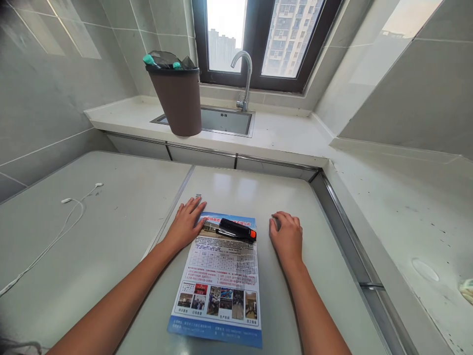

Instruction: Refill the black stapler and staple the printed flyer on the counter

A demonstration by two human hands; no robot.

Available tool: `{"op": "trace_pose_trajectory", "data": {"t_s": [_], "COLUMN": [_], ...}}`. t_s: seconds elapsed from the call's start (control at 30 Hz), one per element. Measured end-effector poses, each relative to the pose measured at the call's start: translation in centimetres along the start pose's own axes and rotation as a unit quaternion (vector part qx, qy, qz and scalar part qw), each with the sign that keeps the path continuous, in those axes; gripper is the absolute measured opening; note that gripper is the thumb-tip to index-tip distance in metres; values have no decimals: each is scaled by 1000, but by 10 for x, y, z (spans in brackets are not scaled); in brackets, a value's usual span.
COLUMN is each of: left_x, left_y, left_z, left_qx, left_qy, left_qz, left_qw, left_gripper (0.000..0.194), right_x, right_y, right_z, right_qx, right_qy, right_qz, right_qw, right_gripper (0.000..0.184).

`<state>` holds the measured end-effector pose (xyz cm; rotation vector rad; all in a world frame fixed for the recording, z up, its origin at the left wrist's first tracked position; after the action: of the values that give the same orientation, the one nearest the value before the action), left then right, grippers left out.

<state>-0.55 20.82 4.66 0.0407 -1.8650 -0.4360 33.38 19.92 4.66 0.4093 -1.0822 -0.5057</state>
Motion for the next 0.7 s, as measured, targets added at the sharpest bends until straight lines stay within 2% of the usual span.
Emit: {"op": "trace_pose_trajectory", "data": {"t_s": [0.2,0.33,0.53,0.7], "left_x": [-1,-6,-2,4], "left_y": [0,0,2,4], "left_z": [-1,-1,2,2], "left_qx": [-12,-23,-2,-5], "left_qy": [6,12,-30,-57], "left_qz": [-5,7,-26,-58], "left_qw": [1000,1000,999,997], "left_gripper": [56,58,40,34], "right_x": [-1,0,9,3], "right_y": [0,0,2,1], "right_z": [1,2,13,21], "right_qx": [5,5,25,43], "right_qy": [-24,-29,6,22], "right_qz": [5,3,-31,11], "right_qw": [1000,1000,999,999], "right_gripper": [33,33,18,17]}}
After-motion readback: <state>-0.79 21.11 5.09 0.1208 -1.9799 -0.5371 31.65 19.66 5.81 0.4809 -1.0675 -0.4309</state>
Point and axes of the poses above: each hand's wrist, its own y-axis towards the middle knuckle, its own x-axis out of the back of the hand, z = x × y, the point moved 6 cm from there along y, towards the middle knuckle, and after that the axes turned 9 degrees about -z, right-handed, at the moved point
